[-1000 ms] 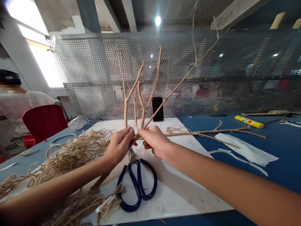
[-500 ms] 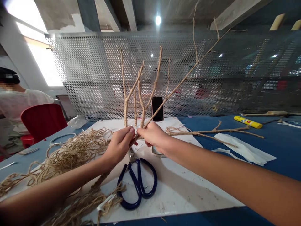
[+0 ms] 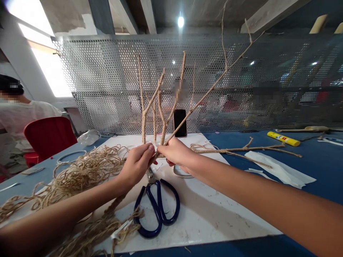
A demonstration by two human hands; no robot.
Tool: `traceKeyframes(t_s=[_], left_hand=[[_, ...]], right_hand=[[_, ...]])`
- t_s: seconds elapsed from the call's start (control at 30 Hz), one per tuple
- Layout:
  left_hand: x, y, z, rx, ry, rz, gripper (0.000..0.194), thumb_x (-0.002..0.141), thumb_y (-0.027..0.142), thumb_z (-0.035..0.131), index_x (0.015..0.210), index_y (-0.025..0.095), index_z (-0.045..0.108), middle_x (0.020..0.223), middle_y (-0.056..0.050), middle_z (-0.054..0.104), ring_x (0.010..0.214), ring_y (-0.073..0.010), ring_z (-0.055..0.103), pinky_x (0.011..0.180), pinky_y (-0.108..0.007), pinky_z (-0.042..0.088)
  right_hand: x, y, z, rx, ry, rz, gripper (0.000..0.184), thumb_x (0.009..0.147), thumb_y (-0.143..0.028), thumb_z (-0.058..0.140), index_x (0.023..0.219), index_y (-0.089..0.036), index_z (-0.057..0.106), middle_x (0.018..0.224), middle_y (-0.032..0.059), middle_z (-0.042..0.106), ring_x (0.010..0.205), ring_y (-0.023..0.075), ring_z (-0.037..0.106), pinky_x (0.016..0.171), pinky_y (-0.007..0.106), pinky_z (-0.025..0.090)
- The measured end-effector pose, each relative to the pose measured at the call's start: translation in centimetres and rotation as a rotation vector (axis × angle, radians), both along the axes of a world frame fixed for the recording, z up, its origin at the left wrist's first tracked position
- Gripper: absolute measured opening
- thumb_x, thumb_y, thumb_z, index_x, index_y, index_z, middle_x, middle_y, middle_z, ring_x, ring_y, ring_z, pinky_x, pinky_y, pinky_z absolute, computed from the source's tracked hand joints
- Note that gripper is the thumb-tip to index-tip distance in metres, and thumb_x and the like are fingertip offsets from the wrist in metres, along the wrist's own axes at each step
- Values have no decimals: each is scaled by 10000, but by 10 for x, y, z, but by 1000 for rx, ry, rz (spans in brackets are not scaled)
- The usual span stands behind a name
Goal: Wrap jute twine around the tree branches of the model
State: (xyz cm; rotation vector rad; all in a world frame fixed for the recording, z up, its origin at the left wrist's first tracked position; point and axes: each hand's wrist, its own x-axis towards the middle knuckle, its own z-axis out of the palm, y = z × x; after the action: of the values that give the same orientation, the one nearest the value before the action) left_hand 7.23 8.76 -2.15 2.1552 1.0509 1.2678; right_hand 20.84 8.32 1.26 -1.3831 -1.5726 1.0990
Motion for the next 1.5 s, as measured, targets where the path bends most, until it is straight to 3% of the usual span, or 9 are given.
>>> traceKeyframes(t_s=[0.17, 0.73, 0.97, 1.23, 1.4, 1.5], left_hand=[[0, 0, -1, -5, -7, -9, 343, 899, 276, 326, 569, 189, 357, 492, 49, 399, 506, -109, 476, 521, -219, 366], [1, 1, -1, 10, 0, -1, 347, 896, 270, 326, 563, 186, 373, 489, 47, 416, 510, -112, 481, 523, -225, 342], [0, 1, -2, 6, -4, -5, 336, 898, 276, 326, 577, 186, 369, 502, 47, 416, 512, -111, 476, 521, -225, 341], [0, 2, -3, -4, -10, -13, 340, 897, 287, 324, 575, 186, 373, 491, 48, 408, 491, -109, 470, 511, -223, 355], [0, 1, -3, -4, -5, -10, 345, 895, 290, 322, 571, 186, 378, 489, 46, 413, 486, -108, 458, 506, -221, 345], [0, 1, -3, -5, 5, -5, 348, 892, 292, 325, 567, 184, 389, 486, 42, 429, 478, -109, 450, 497, -224, 327]], right_hand=[[2, 2, -4, 24, 5, 66, 142, 690, -159, 519, 568, -180, 450, 477, -54, 364, 396, 56, 283, 372, 195, 238], [0, 5, -5, 19, 14, 25, 194, 683, -260, 595, 547, -185, 478, 422, -43, 380, 399, 71, 293, 373, 212, 217], [1, 6, -3, 27, 6, 63, 191, 684, -209, 569, 524, -184, 470, 414, -46, 362, 401, 72, 295, 374, 208, 229], [7, 6, -5, 37, 4, 122, 189, 679, -172, 514, 528, -180, 400, 515, -32, 437, 418, 56, 291, 387, 199, 238], [12, 3, -2, -8, 15, 149, 74, 637, -114, 500, 593, -169, 477, 508, -51, 396, 426, 55, 315, 408, 187, 274], [14, 2, -1, -24, 24, 143, 54, 665, -163, 518, 614, -165, 500, 512, -47, 393, 438, 62, 342, 414, 191, 296]])
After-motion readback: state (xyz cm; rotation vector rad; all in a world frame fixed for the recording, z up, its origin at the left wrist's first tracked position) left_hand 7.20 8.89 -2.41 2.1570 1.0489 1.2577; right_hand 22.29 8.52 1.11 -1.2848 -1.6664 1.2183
